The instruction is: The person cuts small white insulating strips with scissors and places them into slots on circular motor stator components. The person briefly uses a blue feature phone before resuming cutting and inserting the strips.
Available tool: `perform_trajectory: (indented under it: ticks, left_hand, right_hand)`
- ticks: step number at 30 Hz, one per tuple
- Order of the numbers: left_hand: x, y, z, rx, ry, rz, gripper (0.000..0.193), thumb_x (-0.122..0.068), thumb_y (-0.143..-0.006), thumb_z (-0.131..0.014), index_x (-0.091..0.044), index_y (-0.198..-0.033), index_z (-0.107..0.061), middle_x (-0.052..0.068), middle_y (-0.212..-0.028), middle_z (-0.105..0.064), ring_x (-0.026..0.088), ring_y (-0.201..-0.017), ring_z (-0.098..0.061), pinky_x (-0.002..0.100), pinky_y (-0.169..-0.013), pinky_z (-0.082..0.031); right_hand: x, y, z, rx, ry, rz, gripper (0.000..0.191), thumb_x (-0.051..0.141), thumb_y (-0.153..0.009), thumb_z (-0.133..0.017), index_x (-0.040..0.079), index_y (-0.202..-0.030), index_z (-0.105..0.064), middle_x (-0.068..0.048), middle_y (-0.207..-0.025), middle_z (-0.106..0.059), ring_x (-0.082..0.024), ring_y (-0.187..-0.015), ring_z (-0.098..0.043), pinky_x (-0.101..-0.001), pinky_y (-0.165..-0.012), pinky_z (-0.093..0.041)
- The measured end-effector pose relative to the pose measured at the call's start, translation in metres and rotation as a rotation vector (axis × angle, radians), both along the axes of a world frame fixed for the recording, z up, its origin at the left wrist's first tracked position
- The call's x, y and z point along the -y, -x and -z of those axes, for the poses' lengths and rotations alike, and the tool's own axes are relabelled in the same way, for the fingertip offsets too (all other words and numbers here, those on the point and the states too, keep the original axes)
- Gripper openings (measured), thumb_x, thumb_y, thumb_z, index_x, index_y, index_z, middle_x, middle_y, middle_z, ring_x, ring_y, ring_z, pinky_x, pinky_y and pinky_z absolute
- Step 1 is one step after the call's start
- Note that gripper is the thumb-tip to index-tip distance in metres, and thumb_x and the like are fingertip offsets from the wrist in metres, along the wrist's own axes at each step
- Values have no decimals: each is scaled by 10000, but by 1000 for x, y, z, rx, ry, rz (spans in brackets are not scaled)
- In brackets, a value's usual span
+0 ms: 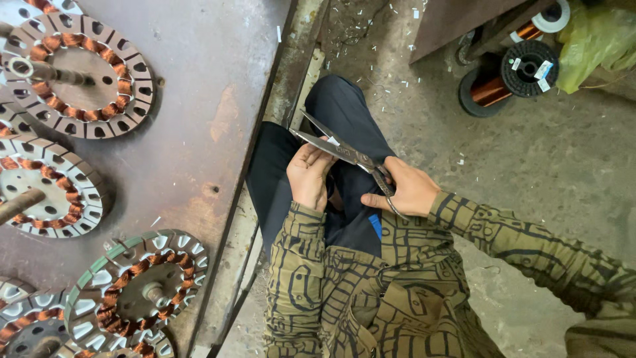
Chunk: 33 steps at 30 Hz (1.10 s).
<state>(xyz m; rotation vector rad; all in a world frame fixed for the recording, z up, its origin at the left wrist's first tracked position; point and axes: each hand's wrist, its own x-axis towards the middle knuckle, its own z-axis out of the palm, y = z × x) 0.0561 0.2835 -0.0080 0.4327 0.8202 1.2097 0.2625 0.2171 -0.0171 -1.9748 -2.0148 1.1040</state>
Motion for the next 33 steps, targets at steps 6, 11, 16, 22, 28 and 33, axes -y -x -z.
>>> perform_trajectory:
  ticks: [6,11,16,22,28,33]
  left_hand:
    - [1,-4,10,66,-11,-39,180,90,-975,-614,53,-1151,-634,136,-1078,-717,212,-962,-705,350,-887,-588]
    - [-1,-5,15,97,-50,-97,167,98,-967,-640,52,-1127,-637,131,-1047,-714,202,-917,-695,333,-857,-580]
    - [0,-5,17,-87,-107,-89,145,126,-947,-664,88,-1087,-670,151,-994,-728,200,-854,-690,311,-820,-564]
    - [4,-7,18,-14,-120,-28,167,154,-941,-637,62,-1080,-649,137,-1032,-723,185,-889,-696,318,-843,-581]
    - [5,-8,18,-47,-139,57,130,110,-948,-663,51,-1064,-651,132,-1039,-728,186,-891,-709,328,-837,-594]
    - [10,-3,16,-40,-134,64,166,78,-943,-702,70,-1102,-653,156,-1023,-736,200,-883,-711,319,-834,-586]
  right_hand:
    - [-4,1,9,-90,-101,-49,710,701,-753,-758,39,-833,-513,-135,-785,-539,-329,-757,-574,-439,-679,-474]
    - [-1,13,7,-22,-205,45,533,499,-763,-830,59,-758,-529,-116,-704,-581,-340,-690,-611,-447,-640,-482]
    - [3,9,5,-54,-128,113,501,461,-776,-816,57,-753,-521,-128,-686,-583,-331,-645,-622,-449,-627,-490]
    - [11,0,9,-76,-257,-64,638,592,-834,-760,12,-852,-495,-167,-800,-527,-364,-772,-552,-451,-700,-457]
    - [14,-1,11,-133,-202,-3,640,583,-823,-769,10,-905,-494,-165,-825,-518,-347,-770,-547,-442,-696,-459]
    - [13,-1,18,-111,-260,56,543,500,-813,-824,42,-795,-532,-138,-689,-560,-346,-665,-599,-447,-616,-473]
